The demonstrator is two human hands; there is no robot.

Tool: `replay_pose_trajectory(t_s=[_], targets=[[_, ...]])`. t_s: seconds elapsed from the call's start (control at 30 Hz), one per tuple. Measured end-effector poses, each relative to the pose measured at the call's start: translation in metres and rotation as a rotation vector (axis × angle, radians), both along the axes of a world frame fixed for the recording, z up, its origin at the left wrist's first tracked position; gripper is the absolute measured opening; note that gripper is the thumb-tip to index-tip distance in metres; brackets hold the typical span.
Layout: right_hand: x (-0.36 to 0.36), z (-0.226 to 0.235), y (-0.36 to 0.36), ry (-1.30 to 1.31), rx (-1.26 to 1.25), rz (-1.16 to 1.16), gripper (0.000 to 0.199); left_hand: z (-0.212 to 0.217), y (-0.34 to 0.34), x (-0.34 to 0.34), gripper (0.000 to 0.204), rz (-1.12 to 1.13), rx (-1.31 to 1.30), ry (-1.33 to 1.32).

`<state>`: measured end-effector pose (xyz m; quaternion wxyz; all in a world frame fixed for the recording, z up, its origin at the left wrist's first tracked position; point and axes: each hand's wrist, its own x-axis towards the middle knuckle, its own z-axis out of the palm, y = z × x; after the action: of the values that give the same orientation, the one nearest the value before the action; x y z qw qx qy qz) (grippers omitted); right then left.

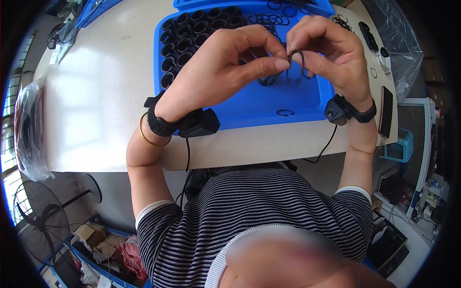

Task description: Installing rubber o-rings onto a cylindrical mechanical part.

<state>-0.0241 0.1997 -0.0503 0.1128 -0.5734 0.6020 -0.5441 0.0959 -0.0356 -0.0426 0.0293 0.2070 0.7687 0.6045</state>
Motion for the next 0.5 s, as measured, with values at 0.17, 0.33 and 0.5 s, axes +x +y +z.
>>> replay_pose_trajectory(t_s=[0.17, 0.33, 0.5], targets=[[0.002, 0.015, 0.013, -0.254, 0.085, -0.130, 0.014, 0.000, 0.002, -0.002, 0.027, 0.107, -0.006, 0.113], [0.003, 0.027, -0.015, -0.302, 0.198, -0.179, 0.022, 0.002, 0.003, -0.002, 0.049, 0.168, -0.061, 0.247], [0.013, 0.040, -0.032, -0.361, -0.051, -0.046, 0.026, 0.004, 0.005, 0.000, 0.057, 0.156, -0.093, 0.295]])
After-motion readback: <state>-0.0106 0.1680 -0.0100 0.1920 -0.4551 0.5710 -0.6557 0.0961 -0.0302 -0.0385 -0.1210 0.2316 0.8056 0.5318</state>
